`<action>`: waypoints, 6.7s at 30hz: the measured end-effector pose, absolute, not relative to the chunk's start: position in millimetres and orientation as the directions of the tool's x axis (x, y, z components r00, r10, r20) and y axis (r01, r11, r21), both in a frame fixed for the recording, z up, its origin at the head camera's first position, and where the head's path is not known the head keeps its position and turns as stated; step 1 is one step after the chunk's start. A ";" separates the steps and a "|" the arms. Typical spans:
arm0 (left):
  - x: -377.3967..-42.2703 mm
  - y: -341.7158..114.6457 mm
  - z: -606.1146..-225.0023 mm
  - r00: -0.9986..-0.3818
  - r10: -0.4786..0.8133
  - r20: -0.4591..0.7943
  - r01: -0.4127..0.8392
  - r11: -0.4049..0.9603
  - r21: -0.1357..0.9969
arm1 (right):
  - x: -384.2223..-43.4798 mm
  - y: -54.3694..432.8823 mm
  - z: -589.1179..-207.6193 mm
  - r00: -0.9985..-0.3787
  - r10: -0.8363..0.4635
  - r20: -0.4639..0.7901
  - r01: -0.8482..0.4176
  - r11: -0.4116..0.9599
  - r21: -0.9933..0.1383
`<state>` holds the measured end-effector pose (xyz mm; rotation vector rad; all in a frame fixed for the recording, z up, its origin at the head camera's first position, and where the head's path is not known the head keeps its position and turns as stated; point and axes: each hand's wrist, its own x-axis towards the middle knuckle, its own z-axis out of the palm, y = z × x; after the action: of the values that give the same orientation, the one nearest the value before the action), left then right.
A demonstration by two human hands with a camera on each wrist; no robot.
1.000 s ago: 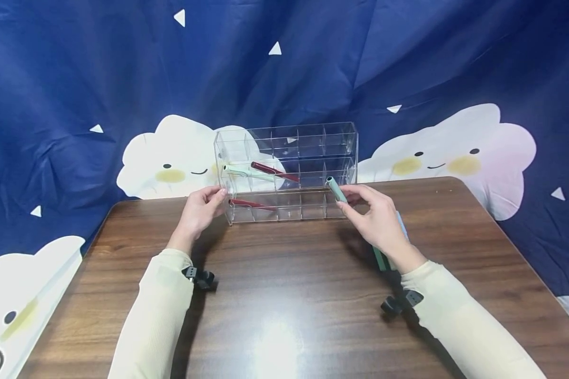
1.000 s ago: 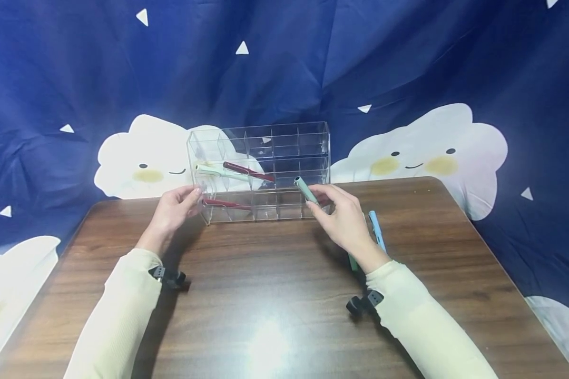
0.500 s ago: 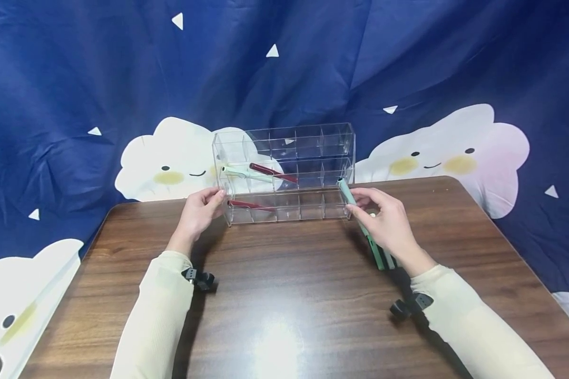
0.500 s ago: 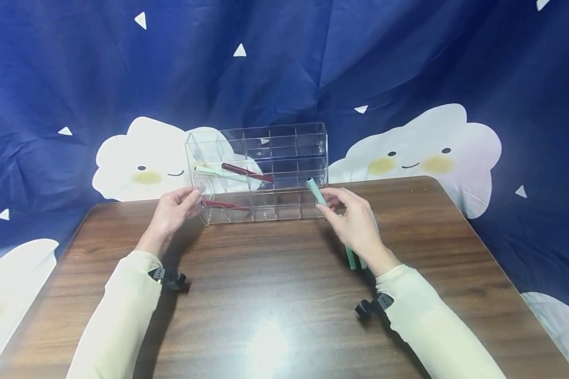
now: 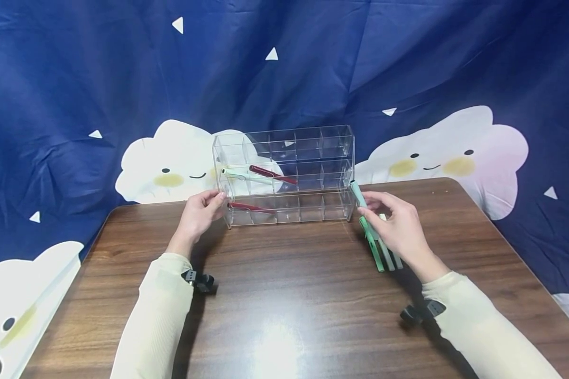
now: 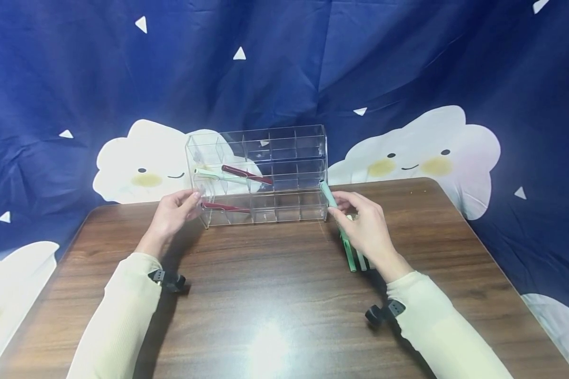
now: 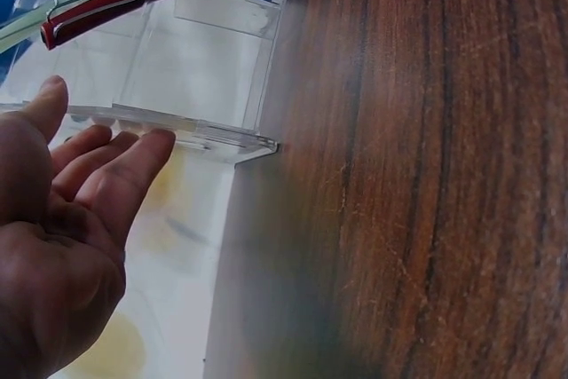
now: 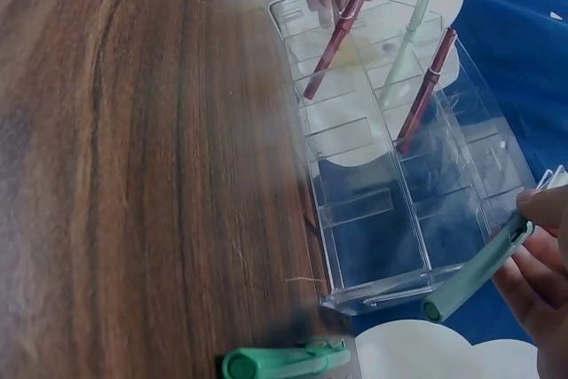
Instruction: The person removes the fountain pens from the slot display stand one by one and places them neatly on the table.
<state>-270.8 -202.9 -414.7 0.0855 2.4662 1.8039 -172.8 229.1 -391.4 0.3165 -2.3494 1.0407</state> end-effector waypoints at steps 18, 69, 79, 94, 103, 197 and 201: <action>-269.3 -203.9 -414.8 -0.994 0.105 -0.023 0.007 0.282 0.960 | -164.0 250.9 -398.6 -0.817 0.054 0.574 -0.388 0.684 -0.618; -270.5 -205.5 -417.0 -0.993 0.111 -0.037 -0.001 0.314 0.949 | -148.7 315.2 -429.2 -0.905 0.186 0.382 -0.068 0.825 -0.561; -270.7 -205.8 -415.9 -0.993 0.116 -0.038 -0.001 0.304 0.953 | -153.1 320.4 -433.2 -0.928 0.184 0.323 -0.016 0.849 -0.528; -271.3 -206.6 -417.4 -0.992 0.126 -0.019 0.018 0.286 0.958 | -164.6 326.0 -440.5 -0.963 0.165 0.214 0.037 0.865 -0.500; -271.3 -206.7 -417.1 -0.992 0.127 -0.022 0.016 0.291 0.957 | -169.7 327.5 -442.8 -0.970 0.153 0.191 0.045 0.880 -0.473; -274.0 -205.5 -418.2 -0.992 0.123 -0.007 0.034 0.329 0.944 | -191.5 231.0 -381.3 -0.855 -0.111 0.506 -0.413 0.737 -0.535; -274.8 -206.5 -419.5 -0.992 0.125 -0.004 0.038 0.330 0.943 | -194.4 225.2 -379.4 -0.851 -0.125 0.511 -0.430 0.724 -0.540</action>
<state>-274.8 -206.5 -419.5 0.1534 2.4986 1.7696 -194.4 225.2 -379.4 0.4249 -2.4828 0.9327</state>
